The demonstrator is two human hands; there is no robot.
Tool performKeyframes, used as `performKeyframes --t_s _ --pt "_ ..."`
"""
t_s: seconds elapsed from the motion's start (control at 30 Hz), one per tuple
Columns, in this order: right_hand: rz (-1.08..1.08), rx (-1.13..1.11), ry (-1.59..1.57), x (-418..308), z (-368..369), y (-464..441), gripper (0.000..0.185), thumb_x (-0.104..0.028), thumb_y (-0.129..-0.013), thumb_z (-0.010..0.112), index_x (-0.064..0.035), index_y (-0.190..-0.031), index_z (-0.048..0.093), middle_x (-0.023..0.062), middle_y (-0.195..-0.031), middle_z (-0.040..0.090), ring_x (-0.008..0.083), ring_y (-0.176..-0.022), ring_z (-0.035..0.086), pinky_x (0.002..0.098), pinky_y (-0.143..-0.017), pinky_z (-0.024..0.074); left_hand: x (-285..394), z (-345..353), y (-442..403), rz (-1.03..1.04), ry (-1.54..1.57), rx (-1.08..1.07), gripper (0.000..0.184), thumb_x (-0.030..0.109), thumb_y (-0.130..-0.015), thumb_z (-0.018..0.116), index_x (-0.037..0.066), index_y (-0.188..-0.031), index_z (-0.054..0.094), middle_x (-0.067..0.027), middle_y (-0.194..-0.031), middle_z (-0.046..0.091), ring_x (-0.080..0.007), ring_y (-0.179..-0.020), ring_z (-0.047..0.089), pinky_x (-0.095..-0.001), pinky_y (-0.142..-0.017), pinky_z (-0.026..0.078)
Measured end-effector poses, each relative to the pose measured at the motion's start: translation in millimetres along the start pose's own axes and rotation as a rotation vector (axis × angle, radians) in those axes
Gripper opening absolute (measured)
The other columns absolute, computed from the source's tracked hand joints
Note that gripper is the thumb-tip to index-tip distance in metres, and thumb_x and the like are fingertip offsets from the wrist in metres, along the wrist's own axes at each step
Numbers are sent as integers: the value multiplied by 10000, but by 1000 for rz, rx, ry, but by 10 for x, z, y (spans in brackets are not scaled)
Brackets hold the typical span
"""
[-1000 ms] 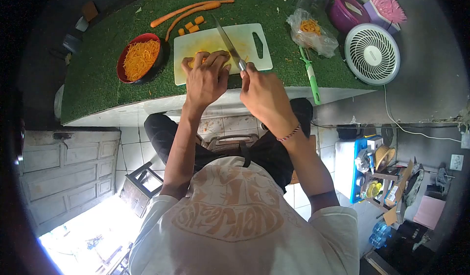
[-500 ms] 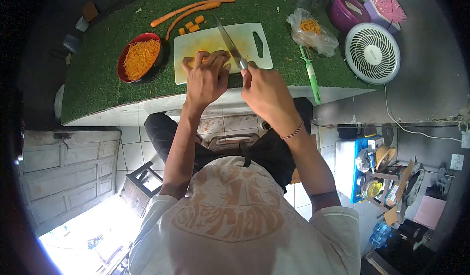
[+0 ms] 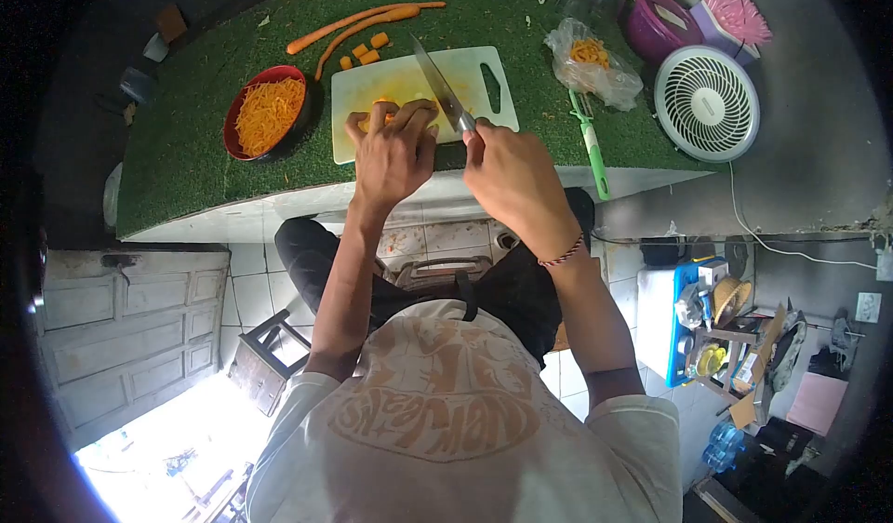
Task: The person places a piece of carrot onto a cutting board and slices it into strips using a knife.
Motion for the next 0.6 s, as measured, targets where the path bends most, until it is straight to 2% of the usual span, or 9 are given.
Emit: performKeyframes --t_s 0.1,0.13,0.23,0.27,0.37,0.4,0.5,0.6 --pt "-35 96 74 -37 89 49 202 -161 -1011 571 24 -955 630 264 -702 654 449 -648 669 523 -591 534 -4 -1 1 0 -2 9 217 179 -875 680 153 -1085 728 61 -1163 729 -215 -1045 575 -503 -953 307" --pt "-51 121 66 11 185 79 215 -175 -1016 573 30 -1029 636 268 -674 647 445 -624 672 514 -543 534 -5 -1 1 0 1 14 219 176 -871 678 153 -1083 728 62 -1163 729 -215 -1042 573 -502 -952 308" --pt "-35 235 112 -7 310 304 248 -182 -1018 573 42 -1101 638 269 -670 653 434 -624 680 504 -528 536 -5 -4 8 3 -2 25 231 158 -853 679 151 -1078 726 63 -1162 728 -215 -1033 569 -498 -948 305" --pt "10 198 119 12 314 351 265 -178 -1021 564 45 -1141 643 259 -679 664 440 -630 683 511 -557 549 -6 -2 9 6 -2 26 234 153 -848 678 149 -1077 726 62 -1161 728 -216 -1032 569 -497 -946 304" --pt "35 132 112 -17 143 331 253 -186 -1027 553 36 -1098 650 255 -692 669 447 -656 684 522 -602 553 -7 -1 3 12 3 22 239 141 -842 676 144 -1075 725 58 -1159 728 -219 -1032 569 -494 -939 302" --pt "58 82 69 -4 83 264 250 -199 -1029 549 27 -1013 653 255 -701 669 450 -686 687 531 -643 551 -2 -8 -1 10 8 18 237 139 -844 675 143 -1075 724 57 -1156 729 -220 -1032 569 -494 -937 301" --pt "58 -2 -20 35 26 40 253 -197 -1024 553 25 -939 641 263 -710 667 444 -705 690 529 -656 549 4 -14 4 17 1 17 230 134 -849 674 141 -1074 725 55 -1152 732 -221 -1030 570 -493 -933 299" --pt "-59 129 35 4 121 -10 215 -157 -1004 577 31 -915 630 268 -677 649 453 -652 678 528 -591 542 9 -24 -1 20 -4 22 228 127 -854 673 144 -1075 728 60 -1153 735 -220 -1028 572 -493 -929 297"
Point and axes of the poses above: each hand's wrist, its own y-axis away from the middle knuckle, its own z-axis out of the palm, x = y × z, the point moved 7 cm from there along -y, towards the middle knuckle
